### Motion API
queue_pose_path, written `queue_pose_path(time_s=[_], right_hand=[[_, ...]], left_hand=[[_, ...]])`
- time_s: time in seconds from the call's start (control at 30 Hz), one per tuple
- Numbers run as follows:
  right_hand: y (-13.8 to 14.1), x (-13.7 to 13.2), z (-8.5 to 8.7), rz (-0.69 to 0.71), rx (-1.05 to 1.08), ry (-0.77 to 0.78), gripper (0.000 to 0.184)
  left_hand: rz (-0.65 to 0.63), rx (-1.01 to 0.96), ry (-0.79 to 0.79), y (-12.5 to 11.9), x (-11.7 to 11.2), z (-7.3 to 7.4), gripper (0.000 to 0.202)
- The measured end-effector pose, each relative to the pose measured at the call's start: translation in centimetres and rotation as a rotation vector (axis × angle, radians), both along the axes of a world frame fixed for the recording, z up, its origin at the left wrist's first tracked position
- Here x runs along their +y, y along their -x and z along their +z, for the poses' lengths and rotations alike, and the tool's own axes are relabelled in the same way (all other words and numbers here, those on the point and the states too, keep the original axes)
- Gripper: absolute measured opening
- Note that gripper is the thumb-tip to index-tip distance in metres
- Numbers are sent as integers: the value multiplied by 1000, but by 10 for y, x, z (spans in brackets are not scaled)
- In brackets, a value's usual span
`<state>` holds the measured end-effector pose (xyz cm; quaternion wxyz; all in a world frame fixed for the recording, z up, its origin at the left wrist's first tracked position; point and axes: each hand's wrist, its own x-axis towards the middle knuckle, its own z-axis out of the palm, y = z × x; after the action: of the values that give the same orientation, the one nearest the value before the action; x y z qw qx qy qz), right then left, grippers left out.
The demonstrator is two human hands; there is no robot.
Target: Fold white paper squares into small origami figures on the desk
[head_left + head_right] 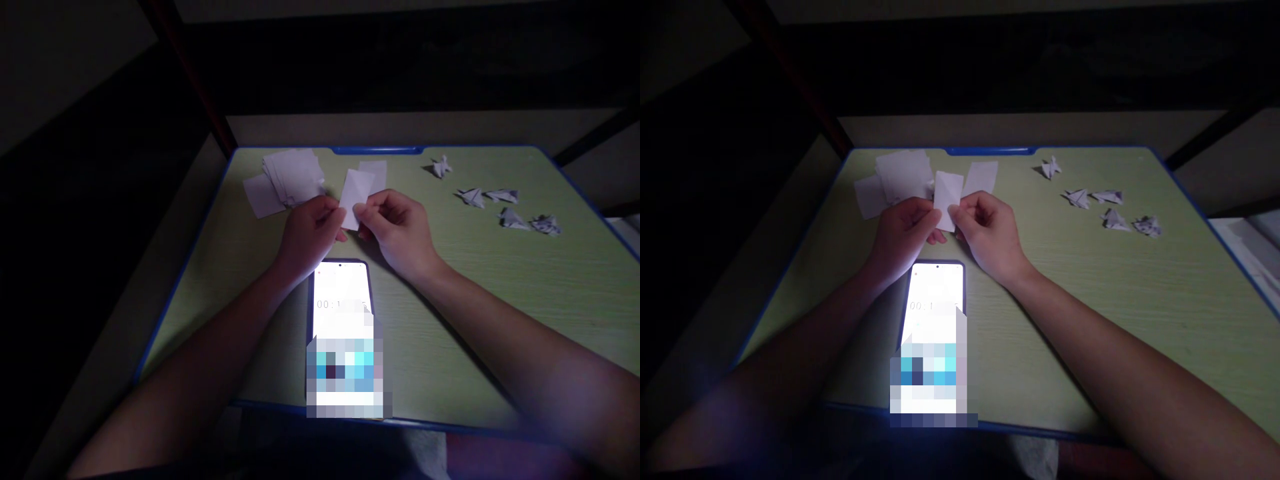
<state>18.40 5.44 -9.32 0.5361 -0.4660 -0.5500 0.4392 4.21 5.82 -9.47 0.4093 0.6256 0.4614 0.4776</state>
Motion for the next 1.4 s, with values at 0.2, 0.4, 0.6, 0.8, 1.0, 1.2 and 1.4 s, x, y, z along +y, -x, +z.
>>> queue_pose_path(time_s=[0.2,0.4,0.6,0.8,1.0,1.2,1.4], right_hand=[[-1,-1,-1,27,-29,-10,22],[-2,-1,0,50,-45,-30,28],[0,-4,3,55,-62,-5,26],[0,-4,4,69,-85,-19,29],[-1,-4,5,85,-100,-7,31],[-1,-5,4,106,-107,-5,32],[-1,-5,5,94,-114,-17,38]], left_hand=[[27,-34,10,-1,1,-1,16],[6,-21,0,-1,0,-1,16],[8,-45,17,-1,0,-1,16],[-30,-82,32,-1,-1,1,15],[-52,-139,85,-3,-1,4,15],[-34,-104,78,-3,-1,3,18],[-68,-157,90,-3,-1,4,17]])
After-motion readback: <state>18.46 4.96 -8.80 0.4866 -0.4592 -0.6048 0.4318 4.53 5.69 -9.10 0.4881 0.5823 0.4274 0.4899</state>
